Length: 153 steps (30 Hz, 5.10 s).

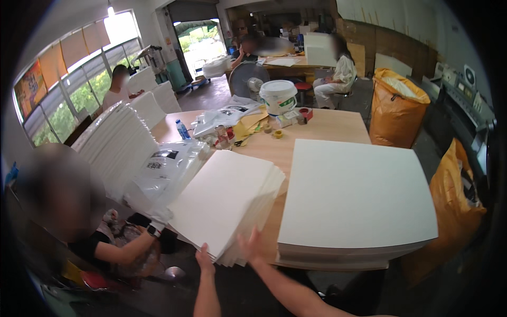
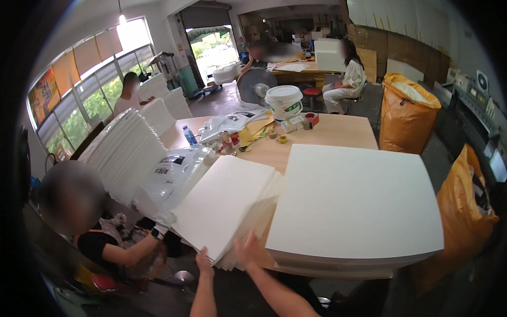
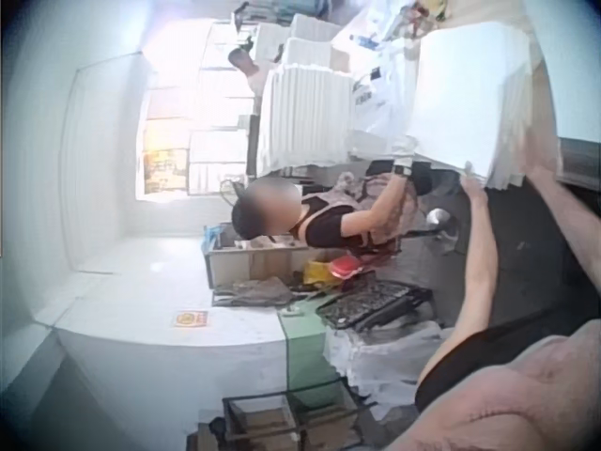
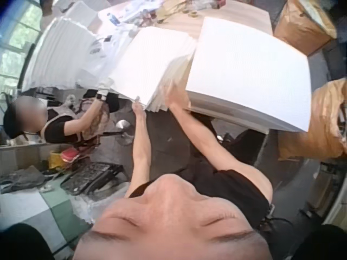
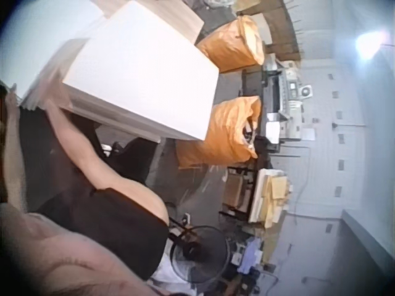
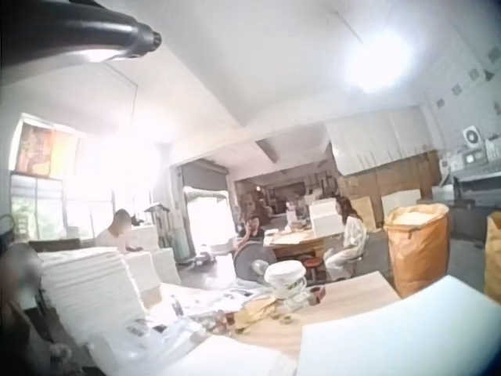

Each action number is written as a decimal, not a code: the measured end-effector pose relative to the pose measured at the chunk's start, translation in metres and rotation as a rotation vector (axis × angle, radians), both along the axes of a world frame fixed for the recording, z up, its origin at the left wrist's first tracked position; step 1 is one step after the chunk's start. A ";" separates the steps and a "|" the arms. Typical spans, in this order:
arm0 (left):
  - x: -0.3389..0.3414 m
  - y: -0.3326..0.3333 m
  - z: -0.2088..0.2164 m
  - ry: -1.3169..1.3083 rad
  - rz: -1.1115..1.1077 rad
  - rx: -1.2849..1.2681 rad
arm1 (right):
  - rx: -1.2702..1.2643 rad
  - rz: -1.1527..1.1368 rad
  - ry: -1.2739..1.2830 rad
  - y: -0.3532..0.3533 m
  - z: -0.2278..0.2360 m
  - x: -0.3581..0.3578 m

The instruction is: The person separates individual sheets from a large stack of white boards, fans them out to check for separation, and moves small batches from one stack to another on a workbench.

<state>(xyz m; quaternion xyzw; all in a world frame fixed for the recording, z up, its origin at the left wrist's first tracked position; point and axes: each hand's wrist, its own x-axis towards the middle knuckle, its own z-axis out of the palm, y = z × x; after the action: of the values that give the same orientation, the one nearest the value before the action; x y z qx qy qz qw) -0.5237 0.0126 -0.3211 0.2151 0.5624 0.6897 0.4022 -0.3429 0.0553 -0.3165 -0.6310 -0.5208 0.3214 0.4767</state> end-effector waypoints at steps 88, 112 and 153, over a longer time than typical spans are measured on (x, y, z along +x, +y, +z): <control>0.465 -0.021 0.328 1.048 -0.849 0.959 | 0.480 -0.346 0.584 -0.179 0.128 0.612; 0.526 -0.002 0.302 0.895 -1.290 0.856 | 0.318 -0.251 0.760 -0.163 0.312 0.574; 0.533 -0.013 0.311 0.924 -1.295 0.891 | 0.296 -0.141 0.830 -0.154 0.314 0.572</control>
<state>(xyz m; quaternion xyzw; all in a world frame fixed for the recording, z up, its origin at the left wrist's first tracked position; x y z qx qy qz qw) 0.0090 -0.0004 -0.0102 0.8791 0.1185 0.3276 0.3252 0.2295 -0.0983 -0.0029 -0.4074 -0.2815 0.4362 0.7514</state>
